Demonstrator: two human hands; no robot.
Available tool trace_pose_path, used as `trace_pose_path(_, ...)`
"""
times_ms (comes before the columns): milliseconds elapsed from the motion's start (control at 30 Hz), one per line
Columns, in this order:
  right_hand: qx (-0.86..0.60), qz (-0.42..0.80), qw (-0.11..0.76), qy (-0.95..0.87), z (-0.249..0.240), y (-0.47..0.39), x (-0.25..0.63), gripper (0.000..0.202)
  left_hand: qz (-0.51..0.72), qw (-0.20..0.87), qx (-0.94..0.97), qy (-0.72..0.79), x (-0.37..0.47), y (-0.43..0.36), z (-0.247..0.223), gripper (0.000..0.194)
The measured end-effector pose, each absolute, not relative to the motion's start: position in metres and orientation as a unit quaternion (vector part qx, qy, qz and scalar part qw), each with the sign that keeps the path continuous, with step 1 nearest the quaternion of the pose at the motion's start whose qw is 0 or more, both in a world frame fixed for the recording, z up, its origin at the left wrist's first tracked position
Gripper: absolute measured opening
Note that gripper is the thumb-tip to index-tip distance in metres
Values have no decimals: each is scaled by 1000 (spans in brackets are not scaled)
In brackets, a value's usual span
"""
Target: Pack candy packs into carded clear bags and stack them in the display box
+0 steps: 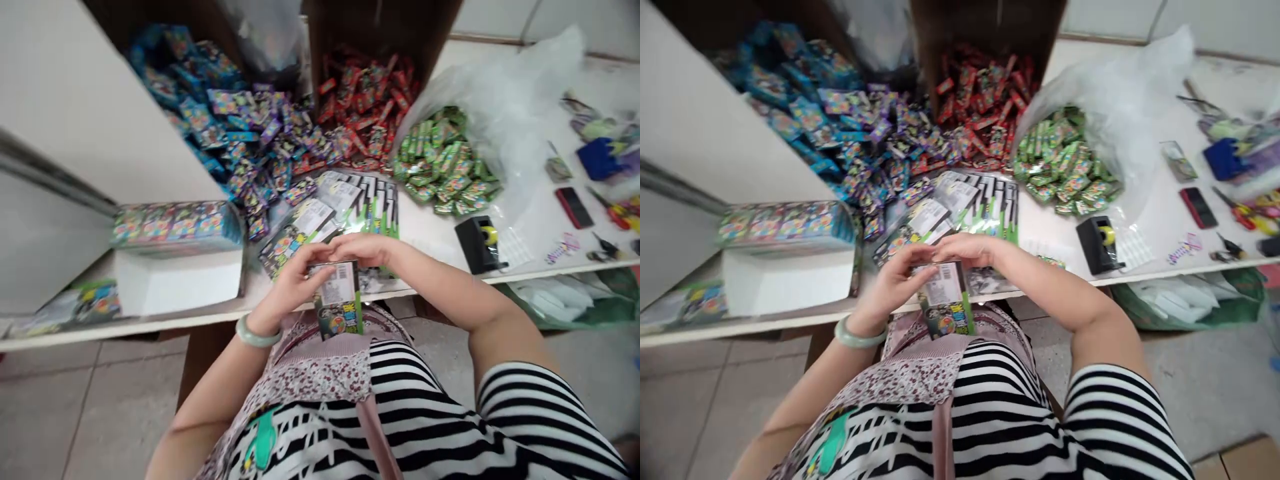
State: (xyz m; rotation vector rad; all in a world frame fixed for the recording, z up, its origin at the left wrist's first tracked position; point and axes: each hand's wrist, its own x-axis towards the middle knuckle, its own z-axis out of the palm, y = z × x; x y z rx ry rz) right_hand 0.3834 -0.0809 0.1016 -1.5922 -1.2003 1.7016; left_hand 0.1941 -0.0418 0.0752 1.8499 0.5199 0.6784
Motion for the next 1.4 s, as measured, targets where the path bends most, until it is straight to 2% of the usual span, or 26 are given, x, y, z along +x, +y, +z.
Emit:
trace_pose_path(67, -612, 606, 255, -439, 98, -81, 407, 4, 252, 510, 787, 236, 189, -33, 77, 28)
trace_pose_path(133, -678, 520, 280, -437, 99, -86, 450, 11, 276, 499, 765, 300, 180, -23, 74, 26)
trace_pose_path(267, -838, 217, 334, -373, 97, -107, 566, 37, 410, 530, 596, 441, 163, -1, 59, 24)
trace_pose_path(300, -884, 96, 310, -337, 93, -113, 592, 43, 436, 538, 562, 452, 162, 3, 55, 24)
trace_pose_path(333, -911, 30, 271, -310, 89, -117, 613, 53, 454, 542, 541, 455, 163, 6, 52, 26)
trace_pose_path(400, -934, -24, 211, -286, 78, -125, 643, 60, 461, 546, 529, 457, 169, 10, 48, 32)
trace_pose_path(467, -932, -15, 227, -283, 67, -131, 658, 54, 456, 556, 516, 465, 175, 11, 44, 38)
trace_pose_path(567, -905, 12, 321, -279, 56, -140, 664, 38, 452, 579, 484, 476, 177, 13, 34, 41)
trace_pose_path(633, -891, 38, 354, -280, 54, -147, 663, 35, 446, 567, 494, 484, 172, 16, 24, 45)
trace_pose_path(800, -859, 132, 388, -306, 45, -155, 641, 34, 388, 470, 635, 475, 159, 25, 1, 61)
trace_pose_path(900, -843, 172, 388, -331, 34, -150, 622, 35, 331, 368, 722, 483, 156, 23, 1, 72)
trace_pose_path(1000, -837, 178, 372, -359, 21, -141, 606, 34, 306, 241, 820, 420, 159, 14, 16, 81)
trace_pose_path(1067, -838, 166, 354, -380, 14, -137, 598, 33, 258, 208, 882, 336, 165, 9, 28, 86)
trace_pose_path(1167, -835, 153, 330, -413, 10, -139, 590, 41, 132, 209, 939, 240, 175, 9, 43, 88)
trace_pose_path(1300, -810, 155, 212, -525, 9, -152, 586, 78, 28, 214, 954, 209, 183, 22, 52, 93)
trace_pose_path(1400, -808, 146, 141, -553, 3, -156, 588, 76, -18, 226, 949, 219, 184, 33, 55, 101)
